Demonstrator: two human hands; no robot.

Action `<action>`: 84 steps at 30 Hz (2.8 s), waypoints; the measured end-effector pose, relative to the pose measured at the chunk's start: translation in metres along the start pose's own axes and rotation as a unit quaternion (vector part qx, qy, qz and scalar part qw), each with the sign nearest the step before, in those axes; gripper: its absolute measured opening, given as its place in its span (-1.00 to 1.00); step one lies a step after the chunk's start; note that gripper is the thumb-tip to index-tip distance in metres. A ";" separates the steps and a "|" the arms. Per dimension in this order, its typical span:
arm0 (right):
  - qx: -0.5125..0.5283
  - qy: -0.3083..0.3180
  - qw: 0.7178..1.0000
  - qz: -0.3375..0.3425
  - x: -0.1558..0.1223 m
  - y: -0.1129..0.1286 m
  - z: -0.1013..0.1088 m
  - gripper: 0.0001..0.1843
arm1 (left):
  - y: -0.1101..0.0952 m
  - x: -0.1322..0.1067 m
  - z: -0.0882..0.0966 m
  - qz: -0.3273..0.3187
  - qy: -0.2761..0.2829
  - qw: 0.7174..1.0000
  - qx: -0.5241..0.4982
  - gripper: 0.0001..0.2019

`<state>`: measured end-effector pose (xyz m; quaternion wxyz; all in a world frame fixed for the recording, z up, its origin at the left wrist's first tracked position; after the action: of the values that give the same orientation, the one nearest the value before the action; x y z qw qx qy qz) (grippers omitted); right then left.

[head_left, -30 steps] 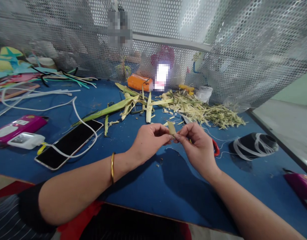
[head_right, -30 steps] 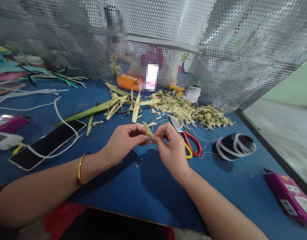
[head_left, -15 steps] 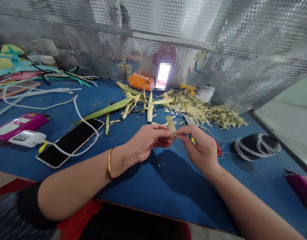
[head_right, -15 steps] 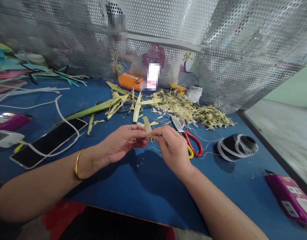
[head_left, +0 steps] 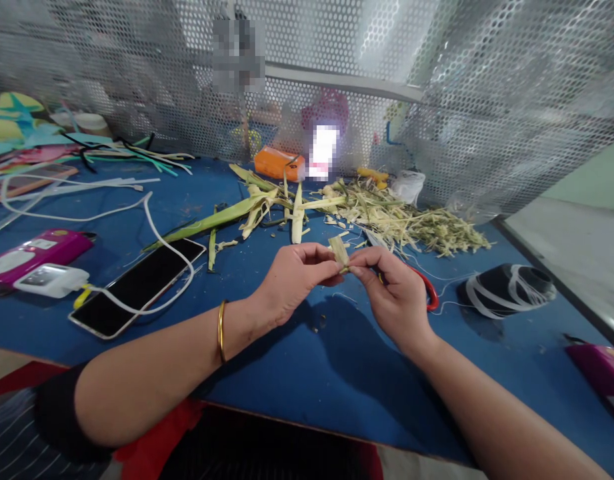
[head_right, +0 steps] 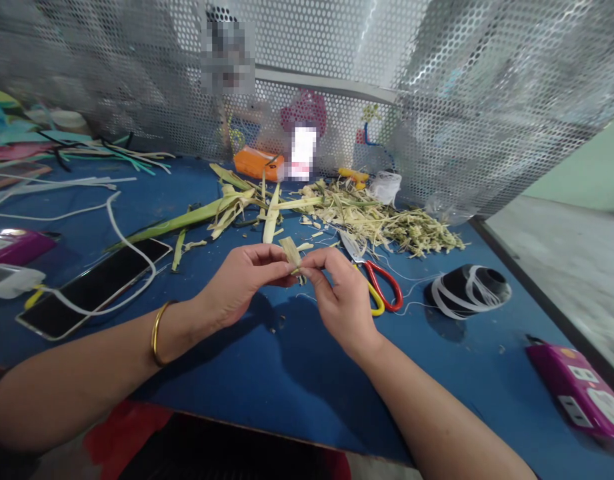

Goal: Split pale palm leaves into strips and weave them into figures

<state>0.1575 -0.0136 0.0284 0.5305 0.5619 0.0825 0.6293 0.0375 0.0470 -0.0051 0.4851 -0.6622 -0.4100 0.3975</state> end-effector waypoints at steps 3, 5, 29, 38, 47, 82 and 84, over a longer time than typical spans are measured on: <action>0.020 -0.005 1.000 -0.020 0.000 -0.001 0.001 -0.92 | -0.006 -0.001 -0.001 -0.028 0.000 0.999 0.026 -0.96; 0.016 -0.011 0.999 -0.036 0.000 -0.003 0.002 -0.94 | -0.009 -0.003 -0.001 -0.041 0.000 0.998 0.043 -0.98; -0.033 0.017 0.993 0.110 0.006 0.016 0.005 -0.87 | 0.021 0.000 -0.003 0.147 0.046 0.985 -0.078 -0.95; 0.006 -0.002 0.998 0.059 0.003 0.006 0.002 -0.90 | 0.013 0.001 -0.001 0.089 0.018 0.995 -0.050 -0.91; 0.023 -0.010 1.000 0.002 0.002 -0.001 0.002 -0.91 | 0.004 0.000 -0.001 0.007 0.003 1.000 -0.002 -0.93; -0.069 0.005 0.990 0.125 0.000 0.016 0.003 -0.87 | 0.022 -0.001 -0.003 0.124 0.048 0.990 -0.055 -0.88; -0.070 -0.002 0.991 0.117 -0.001 0.015 0.004 -0.88 | 0.024 -0.002 -0.005 0.139 0.053 0.987 -0.068 -0.91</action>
<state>0.1521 -0.0226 0.0394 0.4911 0.5308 -0.0292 0.6901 0.0446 0.0389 -0.0266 0.4005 -0.7642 -0.3137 0.3965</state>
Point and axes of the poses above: each hand's wrist, its own x-axis towards the middle knuckle, its own z-axis out of the back of the hand, y = z × x, the point moved 8 cm from there along x, towards the middle knuckle, and after that the axes turned 8 degrees about -y, right-handed, at the moved point
